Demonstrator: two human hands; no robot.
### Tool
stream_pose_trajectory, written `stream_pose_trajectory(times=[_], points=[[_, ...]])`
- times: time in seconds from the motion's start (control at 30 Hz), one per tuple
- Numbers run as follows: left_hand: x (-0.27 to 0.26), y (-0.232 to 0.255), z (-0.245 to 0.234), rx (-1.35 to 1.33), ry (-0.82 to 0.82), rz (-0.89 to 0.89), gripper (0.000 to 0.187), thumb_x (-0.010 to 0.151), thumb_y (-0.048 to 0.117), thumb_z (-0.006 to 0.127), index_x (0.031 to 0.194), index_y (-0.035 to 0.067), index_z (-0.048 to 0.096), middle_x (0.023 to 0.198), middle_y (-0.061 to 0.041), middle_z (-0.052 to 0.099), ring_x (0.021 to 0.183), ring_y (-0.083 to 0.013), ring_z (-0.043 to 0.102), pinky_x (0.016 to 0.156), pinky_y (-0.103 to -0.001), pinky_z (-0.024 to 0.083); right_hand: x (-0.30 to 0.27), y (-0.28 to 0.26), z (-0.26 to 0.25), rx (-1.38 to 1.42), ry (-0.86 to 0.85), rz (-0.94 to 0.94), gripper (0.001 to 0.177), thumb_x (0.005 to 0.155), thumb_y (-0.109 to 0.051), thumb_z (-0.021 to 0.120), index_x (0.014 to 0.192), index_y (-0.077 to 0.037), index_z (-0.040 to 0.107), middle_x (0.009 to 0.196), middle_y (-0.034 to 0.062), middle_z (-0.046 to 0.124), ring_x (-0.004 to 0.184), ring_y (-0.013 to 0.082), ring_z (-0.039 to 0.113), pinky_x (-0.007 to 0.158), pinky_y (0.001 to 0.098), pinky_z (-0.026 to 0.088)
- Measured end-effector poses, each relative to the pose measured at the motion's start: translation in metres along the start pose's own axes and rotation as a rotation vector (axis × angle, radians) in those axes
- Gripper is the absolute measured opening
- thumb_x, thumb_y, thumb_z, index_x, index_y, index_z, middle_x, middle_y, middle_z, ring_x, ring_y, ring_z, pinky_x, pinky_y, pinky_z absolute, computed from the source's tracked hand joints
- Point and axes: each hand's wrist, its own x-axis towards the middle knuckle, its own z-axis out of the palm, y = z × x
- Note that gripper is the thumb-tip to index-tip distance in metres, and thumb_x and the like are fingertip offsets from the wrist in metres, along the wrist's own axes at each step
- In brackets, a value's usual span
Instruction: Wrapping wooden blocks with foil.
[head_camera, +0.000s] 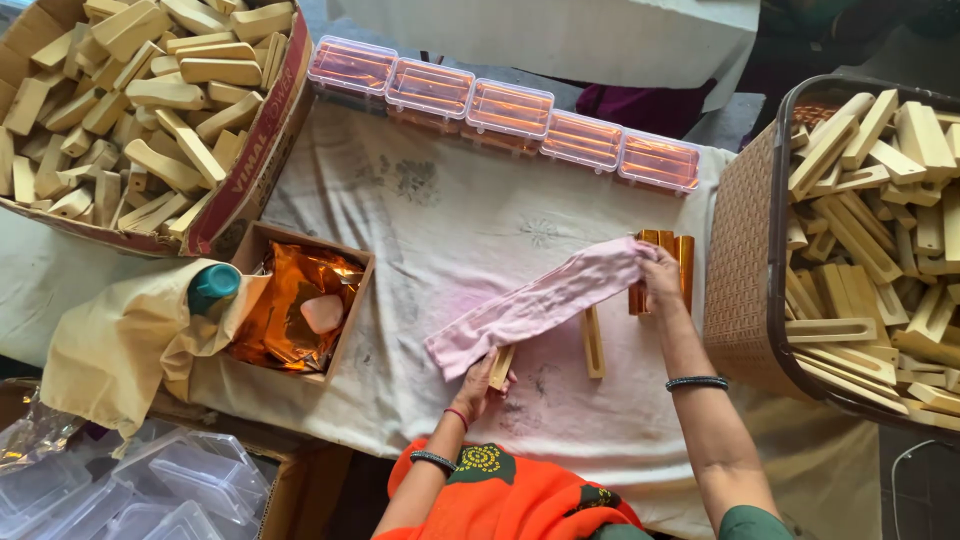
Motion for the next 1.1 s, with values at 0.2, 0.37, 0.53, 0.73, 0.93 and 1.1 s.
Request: stream_pose_trajectory(times=[0.2, 0.37, 0.53, 0.73, 0.93, 1.1], points=[[0.008, -0.011, -0.009, 0.0, -0.067, 0.041, 0.056, 0.105, 0.058, 0.051, 0.101, 0.004, 0.063, 0.078, -0.008, 0.069, 0.056, -0.012, 0.059, 0.05, -0.029, 0.049, 0.02, 0.001, -0.017, 0.02, 0.187, -0.315, 0.034, 0.094, 0.006, 0.058, 0.121, -0.01, 0.072, 0.109, 0.0038, 0.074, 0.092, 0.0104, 0.069, 0.078, 0.0238, 0.06], [0.005, -0.001, -0.002, -0.032, -0.058, 0.023, 0.049, 0.103, 0.056, 0.05, 0.098, 0.009, 0.061, 0.076, -0.008, 0.069, 0.054, -0.0121, 0.058, 0.048, -0.029, 0.048, -0.056, -0.026, 0.048, -0.359, 0.252, -0.34, 0.03, 0.096, -0.001, 0.055, 0.122, -0.009, 0.066, 0.107, 0.0056, 0.069, 0.086, 0.011, 0.067, 0.068, 0.0255, 0.06], [0.007, -0.004, -0.005, 0.008, -0.039, 0.001, 0.051, 0.102, 0.059, 0.051, 0.101, 0.009, 0.062, 0.077, -0.007, 0.07, 0.055, -0.012, 0.059, 0.049, -0.028, 0.049, -0.17, -0.049, 0.154, -0.958, -0.037, -1.093, 0.045, 0.102, 0.005, 0.043, 0.139, -0.007, 0.065, 0.092, 0.0065, 0.062, 0.064, 0.013, 0.054, 0.039, 0.0228, 0.044], [0.003, -0.005, -0.003, -0.002, -0.039, 0.047, 0.046, 0.099, 0.057, 0.052, 0.111, 0.013, 0.06, 0.076, -0.006, 0.069, 0.054, -0.0126, 0.059, 0.048, -0.028, 0.048, -0.18, 0.048, 0.153, -0.761, -0.497, -0.802, 0.033, 0.092, -0.015, 0.07, 0.122, -0.003, 0.07, 0.141, 0.0196, 0.056, 0.128, 0.0374, 0.047, 0.101, 0.044, 0.046], [0.006, -0.006, -0.006, -0.025, -0.071, 0.06, 0.046, 0.103, 0.055, 0.05, 0.108, 0.01, 0.058, 0.076, -0.007, 0.068, 0.054, -0.0128, 0.059, 0.049, -0.029, 0.049, -0.089, 0.051, 0.109, -1.125, -0.008, -0.397, 0.047, 0.094, -0.027, 0.07, 0.136, -0.007, 0.059, 0.139, 0.0145, 0.058, 0.131, 0.0285, 0.049, 0.103, 0.0454, 0.047], [0.004, -0.003, -0.003, -0.018, -0.065, 0.048, 0.046, 0.103, 0.056, 0.049, 0.106, 0.011, 0.057, 0.076, -0.008, 0.068, 0.054, -0.0127, 0.058, 0.048, -0.029, 0.048, -0.065, 0.06, 0.105, -1.314, -0.041, -0.445, 0.077, 0.078, -0.032, 0.081, 0.142, -0.004, 0.049, 0.134, 0.0197, 0.055, 0.133, 0.0365, 0.042, 0.093, 0.0586, 0.029]])
